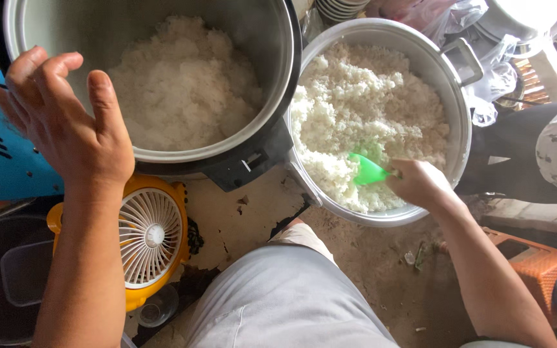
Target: The person scoops cooked rice from one large pot into another larger pot using a green plastic spoon, repeatedly transferring small portions of rice by hand.
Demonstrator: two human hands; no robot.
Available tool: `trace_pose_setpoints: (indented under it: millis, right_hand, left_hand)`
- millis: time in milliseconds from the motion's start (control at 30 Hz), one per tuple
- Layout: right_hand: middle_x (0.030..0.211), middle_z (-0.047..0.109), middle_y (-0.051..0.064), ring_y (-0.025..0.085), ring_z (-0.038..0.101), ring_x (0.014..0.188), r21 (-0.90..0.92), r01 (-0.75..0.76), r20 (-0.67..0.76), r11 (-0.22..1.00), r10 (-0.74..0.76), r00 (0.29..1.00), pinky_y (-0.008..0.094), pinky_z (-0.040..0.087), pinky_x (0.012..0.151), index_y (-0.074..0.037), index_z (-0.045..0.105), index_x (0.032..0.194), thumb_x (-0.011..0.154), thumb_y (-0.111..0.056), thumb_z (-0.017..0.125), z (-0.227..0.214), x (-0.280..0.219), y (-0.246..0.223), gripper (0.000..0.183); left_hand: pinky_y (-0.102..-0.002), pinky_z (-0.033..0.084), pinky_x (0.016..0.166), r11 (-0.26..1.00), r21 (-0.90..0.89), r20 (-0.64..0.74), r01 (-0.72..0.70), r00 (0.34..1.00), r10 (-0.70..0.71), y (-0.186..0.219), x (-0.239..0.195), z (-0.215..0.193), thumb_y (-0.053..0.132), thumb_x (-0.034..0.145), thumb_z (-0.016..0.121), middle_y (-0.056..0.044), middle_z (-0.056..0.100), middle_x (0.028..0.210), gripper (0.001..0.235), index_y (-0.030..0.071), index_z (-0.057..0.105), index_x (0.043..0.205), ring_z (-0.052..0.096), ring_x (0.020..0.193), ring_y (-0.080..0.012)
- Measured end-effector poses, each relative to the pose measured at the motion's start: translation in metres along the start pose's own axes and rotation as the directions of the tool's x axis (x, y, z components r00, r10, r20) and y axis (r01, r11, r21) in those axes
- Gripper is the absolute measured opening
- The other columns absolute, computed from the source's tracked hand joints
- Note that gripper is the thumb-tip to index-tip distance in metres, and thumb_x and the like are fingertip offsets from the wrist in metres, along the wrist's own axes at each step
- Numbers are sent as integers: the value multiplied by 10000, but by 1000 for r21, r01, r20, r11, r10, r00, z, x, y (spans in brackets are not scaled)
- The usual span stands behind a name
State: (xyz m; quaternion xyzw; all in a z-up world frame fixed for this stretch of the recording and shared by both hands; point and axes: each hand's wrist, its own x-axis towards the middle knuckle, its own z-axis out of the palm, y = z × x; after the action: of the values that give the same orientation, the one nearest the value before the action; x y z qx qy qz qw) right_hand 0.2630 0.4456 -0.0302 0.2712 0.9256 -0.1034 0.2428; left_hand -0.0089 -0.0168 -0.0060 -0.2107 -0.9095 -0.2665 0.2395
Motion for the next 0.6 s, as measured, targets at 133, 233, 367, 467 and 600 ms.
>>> trace_pose_setpoints:
  millis: [133, 233, 367, 467, 600]
  right_hand:
    - [820, 795, 118, 184, 654, 570, 135, 20, 119, 991, -36, 992, 350, 545, 517, -129, 766, 1106, 947, -216, 615, 15, 21, -4, 236]
    - [789, 729, 40, 112, 586, 497, 245, 141, 112, 959, -172, 979, 295, 484, 433, -121, 748, 1076, 934, -220, 621, 27, 34, -15, 215]
    - [650, 629, 44, 112, 457, 487, 386, 108, 188, 916, -193, 963, 303, 373, 426, -50, 734, 1014, 935, -173, 627, 45, 49, -25, 181]
    - [654, 607, 32, 95, 458, 505, 473, 119, 152, 873, -214, 965, 298, 358, 431, -36, 730, 999, 911, -163, 654, 51, 49, -21, 173]
    - [702, 622, 21, 90, 479, 536, 561, 99, 155, 822, -221, 963, 282, 386, 447, -44, 730, 991, 910, -183, 655, 45, 45, -10, 178]
  left_hand:
    - [-605, 183, 1236, 999, 23, -1, -28, 1000, 28, -4, -1, 3, 445, 1206, 302, -128, 429, 1421, 464, 71, 560, 1300, 438, 1427, -311]
    - [-599, 167, 1225, 1000, 28, -6, -10, 1000, 11, -4, -2, 5, 432, 1205, 299, -124, 434, 1424, 455, 77, 569, 1296, 441, 1423, -301]
    - [-594, 157, 1234, 1000, 14, -7, -19, 1000, 19, -6, -2, 5, 425, 1204, 289, -123, 434, 1419, 457, 71, 564, 1295, 436, 1425, -299]
    - [-618, 157, 1277, 1000, -14, -20, -10, 1000, 10, -7, -2, 6, 426, 1194, 287, -132, 434, 1417, 464, 67, 563, 1294, 437, 1453, -305]
    - [-579, 194, 1225, 998, 46, -27, -43, 999, 44, -8, -3, 4, 412, 1223, 285, -133, 438, 1400, 446, 69, 568, 1270, 429, 1418, -297]
